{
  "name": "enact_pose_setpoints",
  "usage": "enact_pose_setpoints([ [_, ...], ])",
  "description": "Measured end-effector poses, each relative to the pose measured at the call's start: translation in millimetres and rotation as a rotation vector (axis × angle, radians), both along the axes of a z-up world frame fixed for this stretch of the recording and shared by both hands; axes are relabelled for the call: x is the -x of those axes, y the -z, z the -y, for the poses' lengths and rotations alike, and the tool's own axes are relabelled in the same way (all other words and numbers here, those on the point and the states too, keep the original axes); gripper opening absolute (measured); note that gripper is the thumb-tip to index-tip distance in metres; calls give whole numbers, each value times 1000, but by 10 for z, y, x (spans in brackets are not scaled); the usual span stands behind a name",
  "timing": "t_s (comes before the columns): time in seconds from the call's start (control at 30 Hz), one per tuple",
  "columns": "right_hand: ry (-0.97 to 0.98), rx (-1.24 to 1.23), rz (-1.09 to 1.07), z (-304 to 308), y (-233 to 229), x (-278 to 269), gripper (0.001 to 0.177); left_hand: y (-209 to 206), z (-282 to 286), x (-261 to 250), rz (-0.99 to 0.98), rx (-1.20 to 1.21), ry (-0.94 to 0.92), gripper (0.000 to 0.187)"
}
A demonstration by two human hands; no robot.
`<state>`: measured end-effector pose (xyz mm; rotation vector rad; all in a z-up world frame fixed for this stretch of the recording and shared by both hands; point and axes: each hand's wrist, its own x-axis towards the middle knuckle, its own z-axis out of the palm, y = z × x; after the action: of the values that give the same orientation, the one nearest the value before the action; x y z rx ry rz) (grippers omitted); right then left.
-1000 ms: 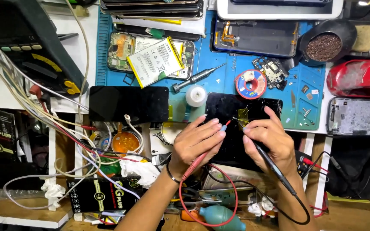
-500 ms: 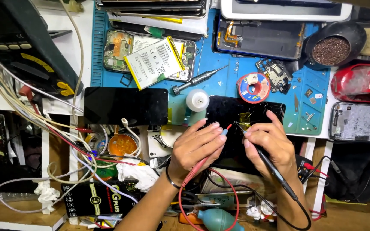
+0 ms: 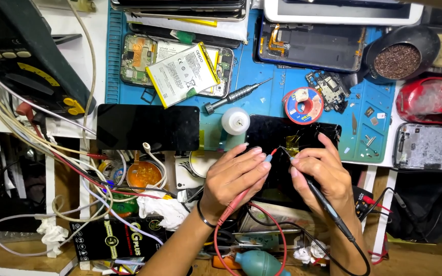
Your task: A person is performing electronic repairs on a mobile phone, using a multimeter to test connections and a soldering iron to attach wires.
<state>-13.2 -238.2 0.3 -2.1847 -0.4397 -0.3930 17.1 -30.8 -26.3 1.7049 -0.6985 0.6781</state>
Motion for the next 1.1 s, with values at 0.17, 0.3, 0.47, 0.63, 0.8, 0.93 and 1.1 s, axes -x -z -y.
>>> enact_pose_setpoints([
  [0.17, 2, -2, -1, -20, -31, -10, 6, -4, 0, 2, -2, -8, -6, 12],
  [0.3, -1, 0, 3, -7, -11, -3, 6, -12, -2, 6, -10, -17, -4, 13],
  [0.47, 0, 2, 1, -11, -15, -5, 6, -14, -1, 5, -9, -19, -9, 12],
  [0.63, 6, -1, -12, -24, -27, -2, 6, 4, 2, 10, -8, -19, -11, 12],
  [0.8, 9, 6, -15, -30, -34, -2, 6, -19, 0, 12, -13, -23, -13, 13],
  [0.93, 6, 0, -8, -31, -36, -4, 6, -15, 10, 10, -14, -14, -18, 13],
  [1.1, 4, -8, -11, -30, -41, -10, 5, -12, 14, 11, -14, -12, -22, 13],
])
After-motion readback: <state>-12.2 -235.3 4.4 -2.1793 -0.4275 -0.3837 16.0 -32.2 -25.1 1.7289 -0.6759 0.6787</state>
